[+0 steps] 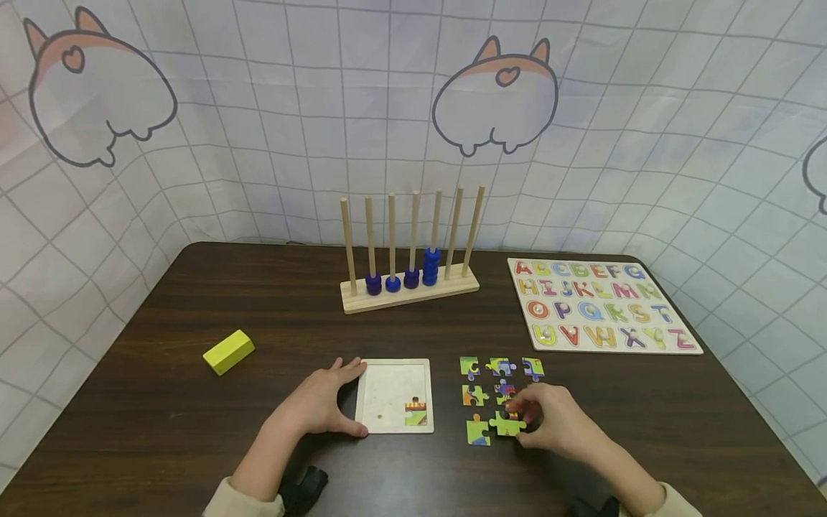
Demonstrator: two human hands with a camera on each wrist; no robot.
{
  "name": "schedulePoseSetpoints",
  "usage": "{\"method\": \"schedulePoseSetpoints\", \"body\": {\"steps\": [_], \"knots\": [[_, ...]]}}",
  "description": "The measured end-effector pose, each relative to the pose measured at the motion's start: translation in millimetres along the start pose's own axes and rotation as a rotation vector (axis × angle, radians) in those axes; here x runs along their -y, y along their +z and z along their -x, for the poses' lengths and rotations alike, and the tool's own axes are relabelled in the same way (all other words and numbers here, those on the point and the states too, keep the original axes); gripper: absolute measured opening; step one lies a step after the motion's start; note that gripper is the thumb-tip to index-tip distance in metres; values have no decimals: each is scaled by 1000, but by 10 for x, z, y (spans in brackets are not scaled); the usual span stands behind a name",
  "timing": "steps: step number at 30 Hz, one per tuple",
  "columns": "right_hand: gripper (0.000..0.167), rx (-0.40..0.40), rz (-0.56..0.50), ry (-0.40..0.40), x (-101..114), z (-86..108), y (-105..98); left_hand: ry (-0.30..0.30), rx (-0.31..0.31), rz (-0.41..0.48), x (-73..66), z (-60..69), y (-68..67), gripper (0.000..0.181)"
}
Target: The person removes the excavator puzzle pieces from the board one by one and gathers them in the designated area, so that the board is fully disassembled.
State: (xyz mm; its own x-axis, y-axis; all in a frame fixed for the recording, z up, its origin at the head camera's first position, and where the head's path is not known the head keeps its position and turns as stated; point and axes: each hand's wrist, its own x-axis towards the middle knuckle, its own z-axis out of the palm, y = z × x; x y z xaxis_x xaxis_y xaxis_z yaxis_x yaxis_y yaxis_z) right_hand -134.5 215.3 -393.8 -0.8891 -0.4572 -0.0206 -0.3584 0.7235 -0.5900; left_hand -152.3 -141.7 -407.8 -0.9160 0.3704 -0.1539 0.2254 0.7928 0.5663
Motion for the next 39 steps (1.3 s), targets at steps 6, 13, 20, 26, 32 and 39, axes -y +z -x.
{"method": "schedulePoseSetpoints", "body": {"steps": [6,13,20,26,32,39], "knots": [[27,14,13,20,-57,22,0,-12,4,0,-11,-1,-5,95],[26,43,-5,26,-101,53,8,-4,-8,-6,-8,-8,8,95],[26,42,1,22,-117,57,23,-4,-13,-7,-10,-6,11,95],[27,46,-6,26,-115,56,28,-14,-9,-9,-13,-5,10,95],[28,56,-3,53,-118,43,25,-15,-5,-8,-10,-8,13,95],[27,47,-10,27,-115,50,25,-14,0,-5,-2,-11,12,95]]}}
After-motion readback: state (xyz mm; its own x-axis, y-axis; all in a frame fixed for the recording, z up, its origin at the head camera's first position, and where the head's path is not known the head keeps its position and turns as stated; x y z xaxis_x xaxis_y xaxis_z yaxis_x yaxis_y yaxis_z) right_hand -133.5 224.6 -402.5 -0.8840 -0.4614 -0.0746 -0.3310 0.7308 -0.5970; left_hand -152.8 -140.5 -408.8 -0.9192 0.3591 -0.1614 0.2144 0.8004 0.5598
